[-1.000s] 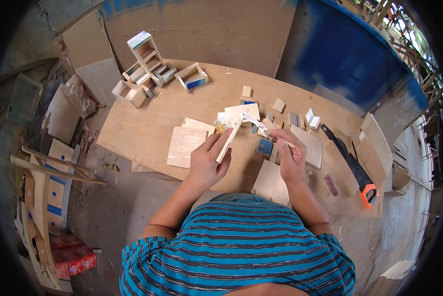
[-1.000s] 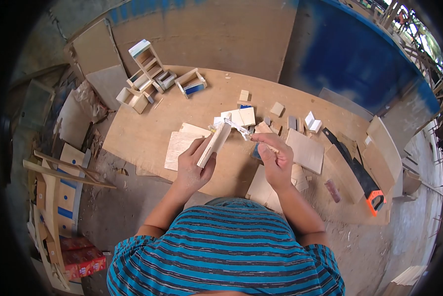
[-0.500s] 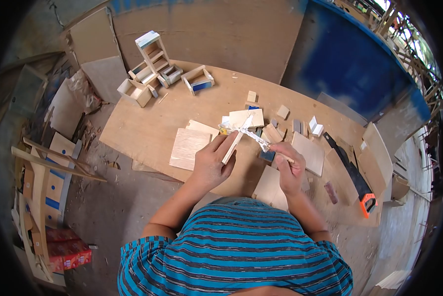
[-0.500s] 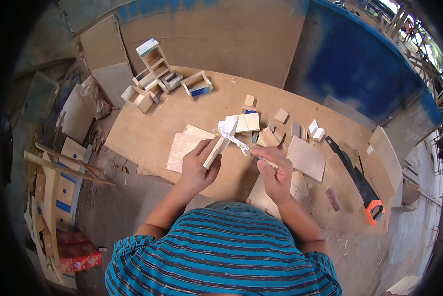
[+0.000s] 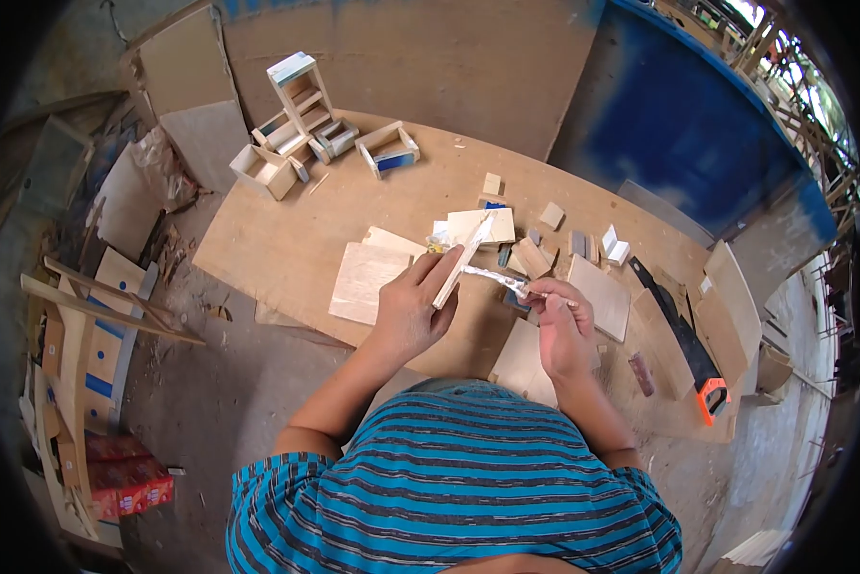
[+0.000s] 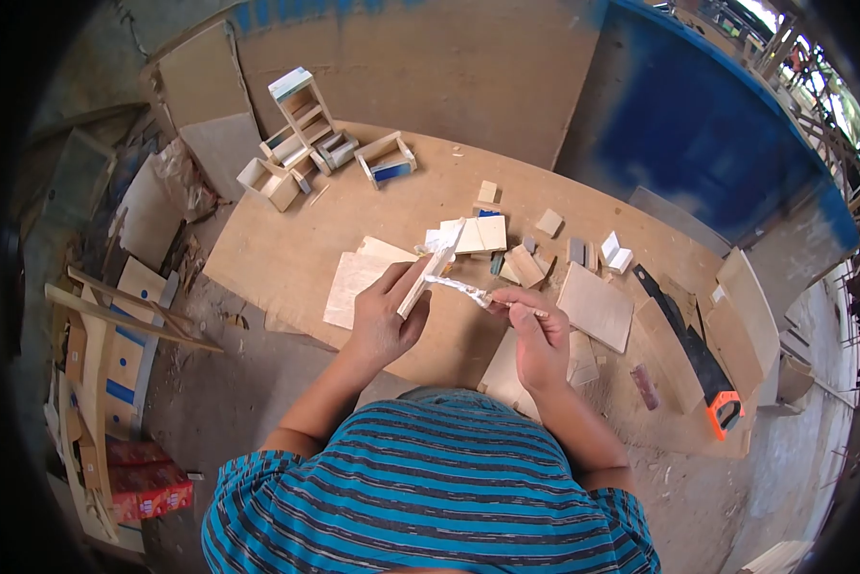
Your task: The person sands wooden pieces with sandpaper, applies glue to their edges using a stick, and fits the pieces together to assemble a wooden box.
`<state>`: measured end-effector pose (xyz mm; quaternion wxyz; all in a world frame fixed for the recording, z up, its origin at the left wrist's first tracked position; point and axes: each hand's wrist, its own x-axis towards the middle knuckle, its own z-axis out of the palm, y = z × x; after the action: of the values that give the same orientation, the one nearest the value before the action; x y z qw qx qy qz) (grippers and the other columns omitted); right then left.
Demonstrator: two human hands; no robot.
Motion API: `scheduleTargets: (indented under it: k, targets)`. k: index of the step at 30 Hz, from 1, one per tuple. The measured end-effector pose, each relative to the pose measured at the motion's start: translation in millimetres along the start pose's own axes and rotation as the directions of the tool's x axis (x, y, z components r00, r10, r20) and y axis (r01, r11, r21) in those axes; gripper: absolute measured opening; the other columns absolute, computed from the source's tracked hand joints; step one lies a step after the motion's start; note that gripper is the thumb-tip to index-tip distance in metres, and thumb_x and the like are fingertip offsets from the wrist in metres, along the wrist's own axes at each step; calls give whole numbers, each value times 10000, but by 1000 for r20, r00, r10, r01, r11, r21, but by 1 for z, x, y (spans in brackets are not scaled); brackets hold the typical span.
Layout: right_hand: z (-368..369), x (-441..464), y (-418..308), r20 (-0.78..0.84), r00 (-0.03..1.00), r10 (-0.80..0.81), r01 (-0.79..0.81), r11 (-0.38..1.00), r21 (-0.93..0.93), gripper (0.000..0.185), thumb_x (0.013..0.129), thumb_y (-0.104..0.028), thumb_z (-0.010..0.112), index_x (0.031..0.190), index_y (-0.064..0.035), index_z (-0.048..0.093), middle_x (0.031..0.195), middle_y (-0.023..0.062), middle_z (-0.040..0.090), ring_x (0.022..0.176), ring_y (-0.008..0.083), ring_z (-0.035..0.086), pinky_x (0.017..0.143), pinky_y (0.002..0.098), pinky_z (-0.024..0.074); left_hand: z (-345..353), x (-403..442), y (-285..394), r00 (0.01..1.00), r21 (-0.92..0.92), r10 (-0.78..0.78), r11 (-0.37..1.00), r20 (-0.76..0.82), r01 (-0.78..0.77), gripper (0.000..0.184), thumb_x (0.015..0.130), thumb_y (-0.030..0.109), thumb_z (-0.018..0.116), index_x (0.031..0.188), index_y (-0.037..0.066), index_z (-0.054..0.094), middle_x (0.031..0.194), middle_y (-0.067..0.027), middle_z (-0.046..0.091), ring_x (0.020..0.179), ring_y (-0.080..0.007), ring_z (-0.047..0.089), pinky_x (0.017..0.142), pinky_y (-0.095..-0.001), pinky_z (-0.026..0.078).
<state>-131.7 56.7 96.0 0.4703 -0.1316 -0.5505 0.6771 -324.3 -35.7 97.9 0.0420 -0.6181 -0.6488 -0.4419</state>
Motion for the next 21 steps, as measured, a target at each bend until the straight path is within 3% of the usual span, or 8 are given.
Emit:
scheduleTargets:
  k: [4,7,19,21]
  targets:
    - [3,-3,-6,144,983,-116,161,920,-357,213,917,-128,551,1017,35,645,968,128,655,877,239,606,818,336,460,1,1,0,1000,-35,-9,999,-19,8,539,729,11,645,1259,60,554,1011,-159,617,766,-313,642,649,-365,536]
    - [8,0,-10,274,925,-264,365,819,-443,181,874,-118,595,999,-9,669,895,120,679,820,236,607,747,348,475,-1,2,-2,1000,-69,-18,998,-24,16,537,723,9,641,1251,61,559,1002,-160,616,746,-316,640,637,-366,532]
    - [12,1,-14,380,893,-239,395,822,-411,178,853,-111,608,991,-17,670,916,118,682,843,258,608,778,362,477,-4,3,4,999,-112,-48,993,1,48,579,707,7,631,1275,75,547,1001,-152,620,731,-315,641,622,-364,531]
    - [10,-2,-10,320,910,-262,379,838,-392,192,869,-129,595,1003,-5,656,920,135,665,862,260,606,783,364,468,-5,3,4,999,-101,-30,994,-12,29,580,708,9,636,1277,73,545,1004,-152,621,739,-318,641,627,-365,531]
